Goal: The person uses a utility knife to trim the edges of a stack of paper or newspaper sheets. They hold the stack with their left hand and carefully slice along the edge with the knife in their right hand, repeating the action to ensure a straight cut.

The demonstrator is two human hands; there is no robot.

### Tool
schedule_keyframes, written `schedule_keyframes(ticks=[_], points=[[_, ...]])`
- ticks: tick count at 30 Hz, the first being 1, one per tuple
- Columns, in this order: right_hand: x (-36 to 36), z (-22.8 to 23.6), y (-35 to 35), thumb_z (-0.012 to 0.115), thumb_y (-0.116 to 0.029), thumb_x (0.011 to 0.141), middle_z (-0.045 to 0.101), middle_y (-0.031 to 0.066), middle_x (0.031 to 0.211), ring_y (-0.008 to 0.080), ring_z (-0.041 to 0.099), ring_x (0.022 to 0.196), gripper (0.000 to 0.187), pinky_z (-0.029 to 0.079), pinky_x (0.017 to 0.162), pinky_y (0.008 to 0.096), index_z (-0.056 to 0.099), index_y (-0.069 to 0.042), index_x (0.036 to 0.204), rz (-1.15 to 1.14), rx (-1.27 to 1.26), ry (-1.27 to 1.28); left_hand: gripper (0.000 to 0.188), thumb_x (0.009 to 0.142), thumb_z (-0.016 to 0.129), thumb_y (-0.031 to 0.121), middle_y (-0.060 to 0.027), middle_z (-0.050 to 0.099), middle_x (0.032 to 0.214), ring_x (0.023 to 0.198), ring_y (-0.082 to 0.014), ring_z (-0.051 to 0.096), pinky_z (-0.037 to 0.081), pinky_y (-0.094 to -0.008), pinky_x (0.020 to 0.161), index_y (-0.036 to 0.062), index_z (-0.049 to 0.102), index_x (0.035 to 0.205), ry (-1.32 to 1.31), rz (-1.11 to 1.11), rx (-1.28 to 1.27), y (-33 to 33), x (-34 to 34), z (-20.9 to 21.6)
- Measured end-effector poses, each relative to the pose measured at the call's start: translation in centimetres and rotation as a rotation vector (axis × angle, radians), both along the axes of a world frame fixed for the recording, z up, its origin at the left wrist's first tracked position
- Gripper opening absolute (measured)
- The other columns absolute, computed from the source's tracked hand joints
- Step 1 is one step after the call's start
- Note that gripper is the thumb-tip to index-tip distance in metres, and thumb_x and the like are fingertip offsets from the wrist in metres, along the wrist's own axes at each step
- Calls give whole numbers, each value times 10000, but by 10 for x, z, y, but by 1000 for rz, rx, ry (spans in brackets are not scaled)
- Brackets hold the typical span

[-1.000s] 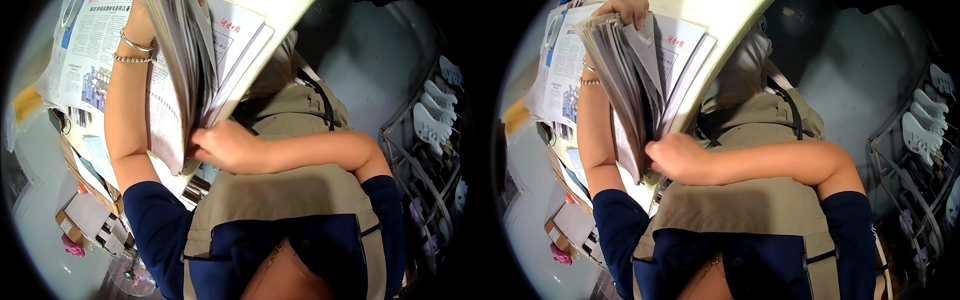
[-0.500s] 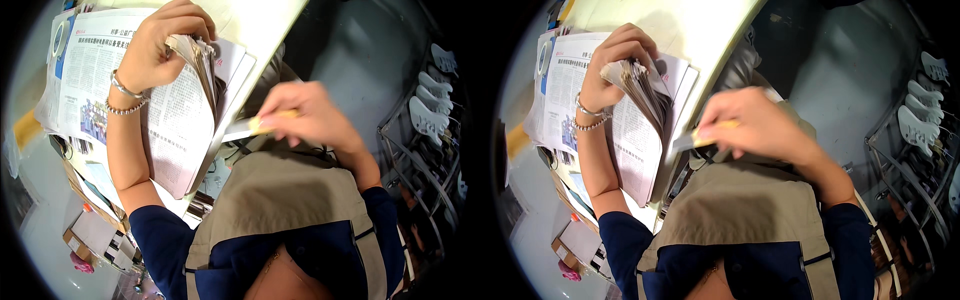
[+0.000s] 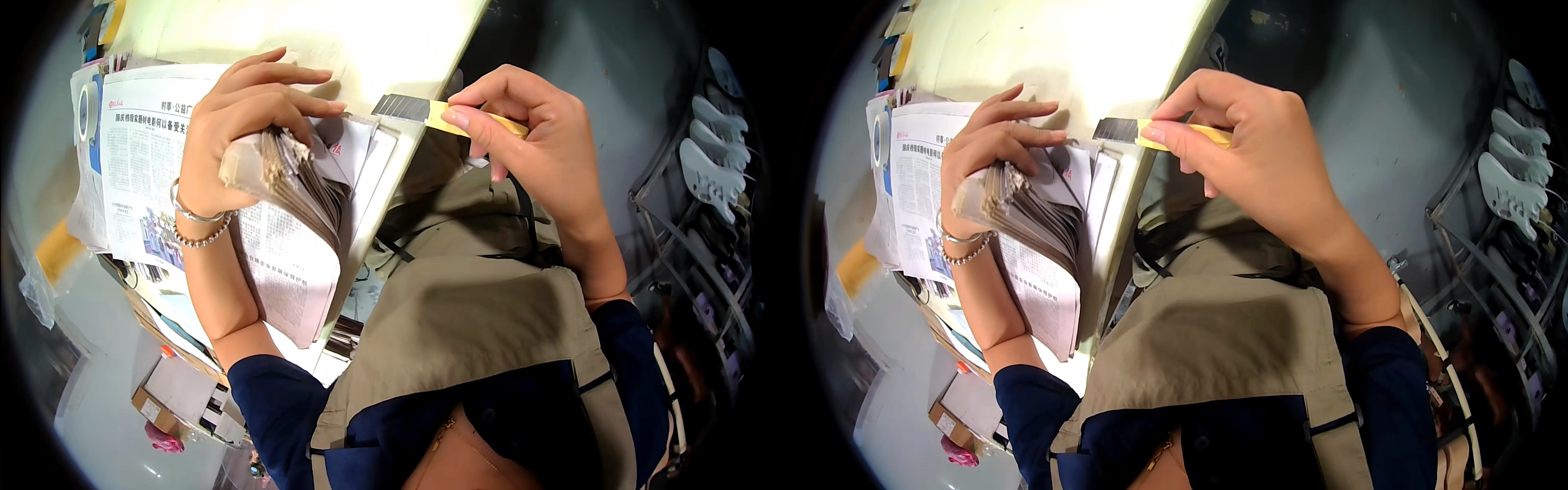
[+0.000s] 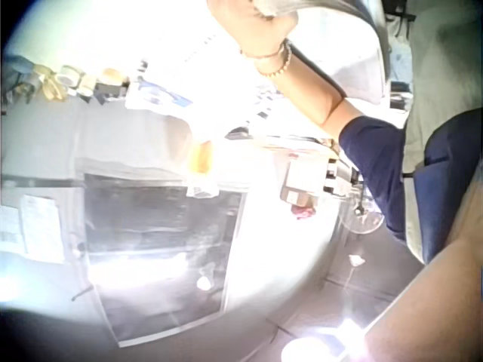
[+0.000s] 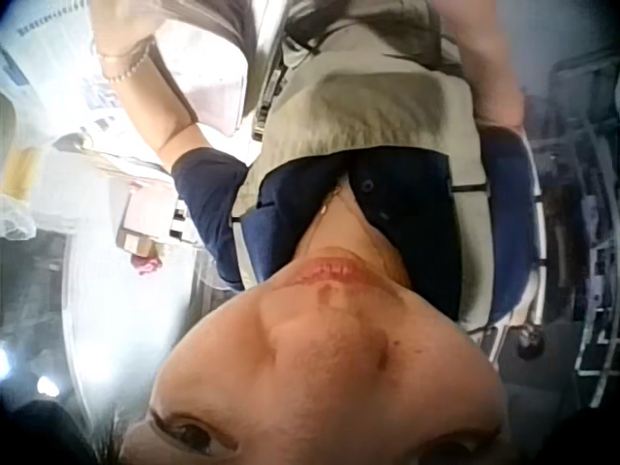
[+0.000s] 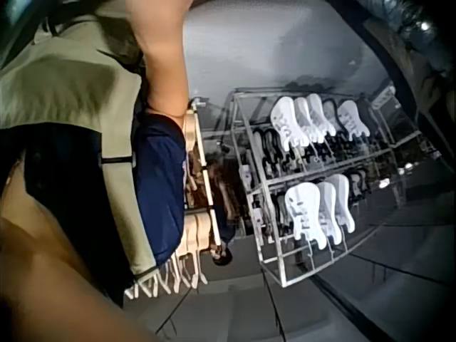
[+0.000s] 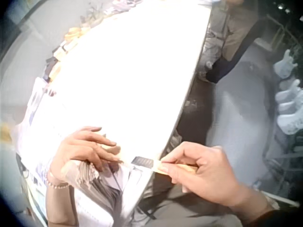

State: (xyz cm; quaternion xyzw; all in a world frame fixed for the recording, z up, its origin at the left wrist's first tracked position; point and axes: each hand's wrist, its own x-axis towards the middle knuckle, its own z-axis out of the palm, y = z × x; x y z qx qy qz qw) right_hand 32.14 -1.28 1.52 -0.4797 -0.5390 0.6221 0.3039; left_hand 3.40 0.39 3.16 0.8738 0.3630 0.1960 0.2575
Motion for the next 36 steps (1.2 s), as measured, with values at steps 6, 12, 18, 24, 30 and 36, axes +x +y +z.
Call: schedule_keyframes(ticks=[6,12,18,24,30,36], points=[[2,-3,2,724,-165,895,677,30,714,49,601,602,156,462,478,199,687,-14,904,13,16,-30,253,655,750,356,-38,757,859,1034,-280,706,422,-509,1050,150,603,666,-18,5,-21,0,1,3],[-1,0,1,699,-56,893,678,30,739,29,569,592,56,401,438,174,681,-2,893,34,41,-28,280,673,741,380,-23,724,800,913,-254,723,463,-460,966,136,605,677,-17,-4,-13,-1,0,7],[-4,2,1,695,-59,894,683,28,742,28,570,587,54,398,441,170,681,-7,898,30,31,-46,277,685,737,387,-31,733,829,886,-237,722,479,-422,920,135,623,698,-52,-25,19,-2,-2,4],[-5,4,3,731,-152,882,671,20,689,46,601,588,145,445,506,200,686,-14,884,29,47,-94,259,695,725,372,-43,751,876,899,-237,718,480,-420,914,134,628,723,-49,-39,14,-2,-2,4],[-4,9,10,708,-38,876,697,39,729,32,576,566,53,396,439,172,689,6,900,70,290,-75,239,687,723,352,-42,761,910,906,-238,715,485,-421,909,134,630,719,-29,-29,22,-2,0,6],[-7,13,14,718,-24,864,703,46,735,33,578,568,65,398,448,171,696,15,912,129,352,-63,239,628,722,344,-35,767,928,915,-236,712,489,-434,908,135,633,702,-6,-21,39,-3,-1,7]])
